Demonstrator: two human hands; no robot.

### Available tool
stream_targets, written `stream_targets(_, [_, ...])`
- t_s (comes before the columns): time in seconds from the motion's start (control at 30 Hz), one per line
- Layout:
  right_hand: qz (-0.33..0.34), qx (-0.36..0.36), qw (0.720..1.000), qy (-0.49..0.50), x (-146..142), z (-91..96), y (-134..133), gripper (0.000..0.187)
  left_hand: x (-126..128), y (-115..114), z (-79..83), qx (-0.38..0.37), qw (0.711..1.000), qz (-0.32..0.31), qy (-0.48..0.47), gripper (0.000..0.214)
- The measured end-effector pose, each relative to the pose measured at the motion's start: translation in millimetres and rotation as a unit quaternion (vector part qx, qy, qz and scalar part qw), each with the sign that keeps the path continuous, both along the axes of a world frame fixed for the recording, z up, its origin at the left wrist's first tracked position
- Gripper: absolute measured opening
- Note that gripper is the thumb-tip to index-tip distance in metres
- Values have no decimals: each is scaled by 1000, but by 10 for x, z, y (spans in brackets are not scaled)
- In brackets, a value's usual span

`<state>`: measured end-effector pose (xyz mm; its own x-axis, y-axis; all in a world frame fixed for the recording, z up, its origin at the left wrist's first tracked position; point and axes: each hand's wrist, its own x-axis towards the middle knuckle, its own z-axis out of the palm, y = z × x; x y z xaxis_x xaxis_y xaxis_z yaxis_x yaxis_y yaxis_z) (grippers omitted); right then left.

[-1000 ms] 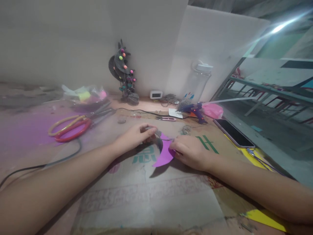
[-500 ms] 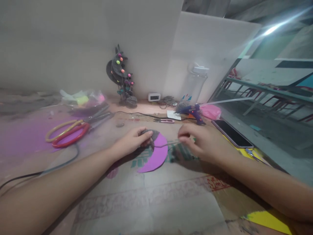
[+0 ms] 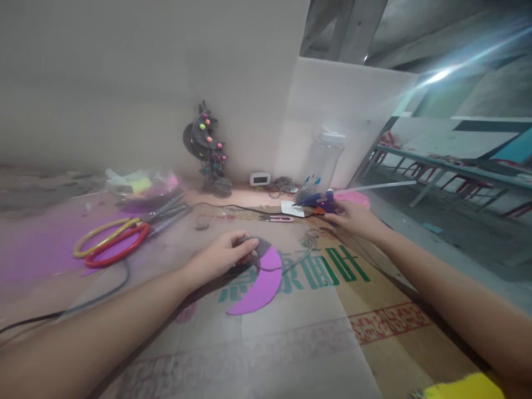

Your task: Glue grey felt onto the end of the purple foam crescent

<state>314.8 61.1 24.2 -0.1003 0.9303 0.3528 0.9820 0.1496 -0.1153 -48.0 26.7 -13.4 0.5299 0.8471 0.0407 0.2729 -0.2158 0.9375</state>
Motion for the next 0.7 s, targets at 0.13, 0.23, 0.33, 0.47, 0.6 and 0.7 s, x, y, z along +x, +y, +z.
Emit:
stream_targets(0.13, [27,-15,994,109,-74,-196,104,44,1,-7,1,4,1000,-1,3,39])
stream_targets(0.23, [-7,1,990,142,-102,-266,119,47,0,-8,11,3,1000,-1,9,40])
stream_targets(0.33, [-19,9,986,166,-118,-201,78,45,-3,-8,19,-4,1000,1,9,40])
stream_targets(0.47, [-31,4,979,202,-190,-10,-36,39,-3,-12,28,-3,1000,1,8,40])
stream_targets(0.6, [22,-29,941,337,-462,118,-258,33,3,-22,42,-6,1000,7,0,39])
stream_targets(0.7, [79,-58,930,355,-786,153,-498,29,3,-27,53,-4,1000,25,1,36])
